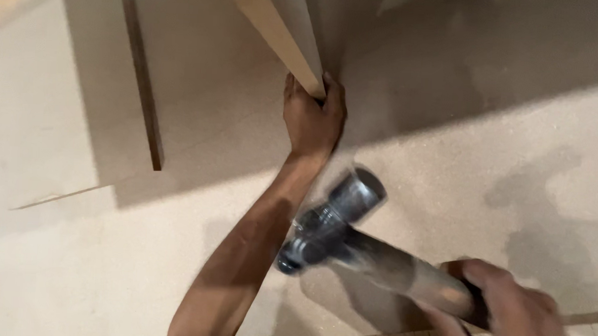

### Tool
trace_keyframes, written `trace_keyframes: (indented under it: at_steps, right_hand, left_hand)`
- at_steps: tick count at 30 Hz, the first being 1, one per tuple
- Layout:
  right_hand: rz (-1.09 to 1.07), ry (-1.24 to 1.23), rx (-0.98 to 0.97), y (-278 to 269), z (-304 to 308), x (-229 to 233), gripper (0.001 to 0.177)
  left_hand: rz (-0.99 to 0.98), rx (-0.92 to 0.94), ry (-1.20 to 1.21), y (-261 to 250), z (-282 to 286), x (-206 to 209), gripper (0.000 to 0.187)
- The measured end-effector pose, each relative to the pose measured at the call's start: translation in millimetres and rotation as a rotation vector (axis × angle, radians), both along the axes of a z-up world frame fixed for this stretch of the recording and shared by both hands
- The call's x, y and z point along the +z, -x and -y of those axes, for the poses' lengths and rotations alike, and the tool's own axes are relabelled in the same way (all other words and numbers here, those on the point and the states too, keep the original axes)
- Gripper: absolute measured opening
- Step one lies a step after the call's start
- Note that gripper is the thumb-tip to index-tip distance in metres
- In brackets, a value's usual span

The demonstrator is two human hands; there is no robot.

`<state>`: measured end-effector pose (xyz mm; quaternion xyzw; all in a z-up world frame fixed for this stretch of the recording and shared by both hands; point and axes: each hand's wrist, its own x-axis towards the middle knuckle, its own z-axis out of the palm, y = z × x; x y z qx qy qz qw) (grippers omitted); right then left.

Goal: The person hammers nails into a light-colored wooden board using a hammer. They position the nails and strike them repeatedly to secure the board.

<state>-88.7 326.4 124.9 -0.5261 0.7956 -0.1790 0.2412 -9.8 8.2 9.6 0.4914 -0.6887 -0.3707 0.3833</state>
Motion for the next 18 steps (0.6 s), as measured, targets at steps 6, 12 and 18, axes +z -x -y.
trace_keyframes:
  at_steps: [6,12,18]
  right_hand:
    - [0.218,0.399,0.167,-48,137,43,0.044]
    - [0.406,0.789,0.197,-71,196,63,0.041]
    - [0.448,0.721,0.154,-74,194,61,0.036]
  left_hand:
    - [0.033,-0.041,0.092,-2,4,-4,0.034]
    - [0.036,0.008,0.123,-1,6,-13,0.029]
    - [-0.003,0.016,0.101,1,2,-13,0.022]
